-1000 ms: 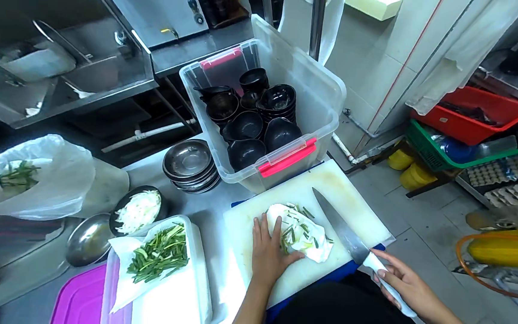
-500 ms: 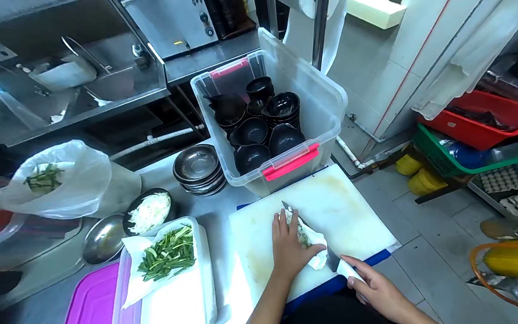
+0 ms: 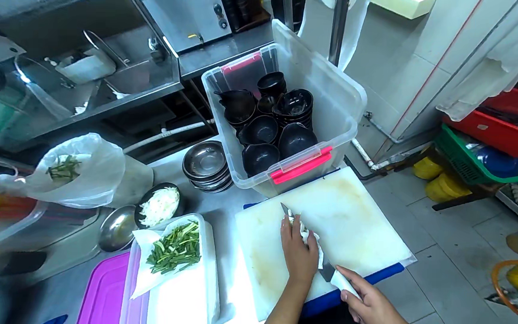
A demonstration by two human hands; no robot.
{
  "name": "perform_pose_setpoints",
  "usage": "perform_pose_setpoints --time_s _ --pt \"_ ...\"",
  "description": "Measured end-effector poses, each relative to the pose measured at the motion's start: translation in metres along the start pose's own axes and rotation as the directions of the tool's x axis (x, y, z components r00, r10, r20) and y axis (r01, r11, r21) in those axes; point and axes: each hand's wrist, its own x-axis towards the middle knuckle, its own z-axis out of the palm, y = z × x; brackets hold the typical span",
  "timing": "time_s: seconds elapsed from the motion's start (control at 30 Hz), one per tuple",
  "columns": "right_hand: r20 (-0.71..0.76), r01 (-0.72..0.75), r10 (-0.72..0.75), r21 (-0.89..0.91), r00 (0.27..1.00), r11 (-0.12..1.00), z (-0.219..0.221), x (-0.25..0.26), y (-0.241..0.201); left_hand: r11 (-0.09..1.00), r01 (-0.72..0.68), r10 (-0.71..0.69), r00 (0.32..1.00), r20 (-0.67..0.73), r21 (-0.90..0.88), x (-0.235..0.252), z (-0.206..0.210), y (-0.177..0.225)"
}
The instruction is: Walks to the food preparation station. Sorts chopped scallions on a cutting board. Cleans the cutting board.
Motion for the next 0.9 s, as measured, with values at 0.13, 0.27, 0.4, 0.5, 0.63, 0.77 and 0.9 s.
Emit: perform_pose_setpoints --time_s 0.13,0.27,0.4,0.5,0.63,0.77,0.9 --pt "0.051 0.027 -0.026 -0.018 0.998 0.999 0.004 0.006 -0.001 0.986 0.095 -0.105 0.992 -0.066 -0.136 -0.001 -0.003 0.005" --pt "0.105 0.126 -0.118 -0.073 0.987 0.989 0.005 0.015 -0.007 0.953 0.185 -0.225 0.962 -0.153 -0.240 -0.002 -0.008 0.007" --pt "0.169 0.290 -0.264 -0.154 0.950 0.945 -0.009 0.023 -0.014 0.892 0.295 -0.383 0.895 -0.227 -0.342 -0.004 -0.008 0.012" --pt "0.265 0.328 -0.265 -0.228 0.927 0.917 -0.026 0.025 -0.034 0.836 0.337 -0.487 0.819 -0.303 -0.433 -0.004 -0.013 0.026" --pt "0.384 0.365 -0.238 -0.303 0.892 0.880 -0.045 0.026 -0.073 0.778 0.282 -0.556 0.725 -0.406 -0.562 0.007 -0.032 0.054" --pt "0.421 0.492 -0.345 -0.315 0.839 0.812 -0.041 0.024 -0.109 0.789 0.208 -0.550 0.658 -0.514 -0.578 0.022 -0.072 0.076" --pt "0.447 0.586 -0.433 -0.295 0.783 0.755 -0.017 0.031 -0.143 0.824 0.109 -0.498 0.608 -0.619 -0.556 0.040 -0.116 0.074"
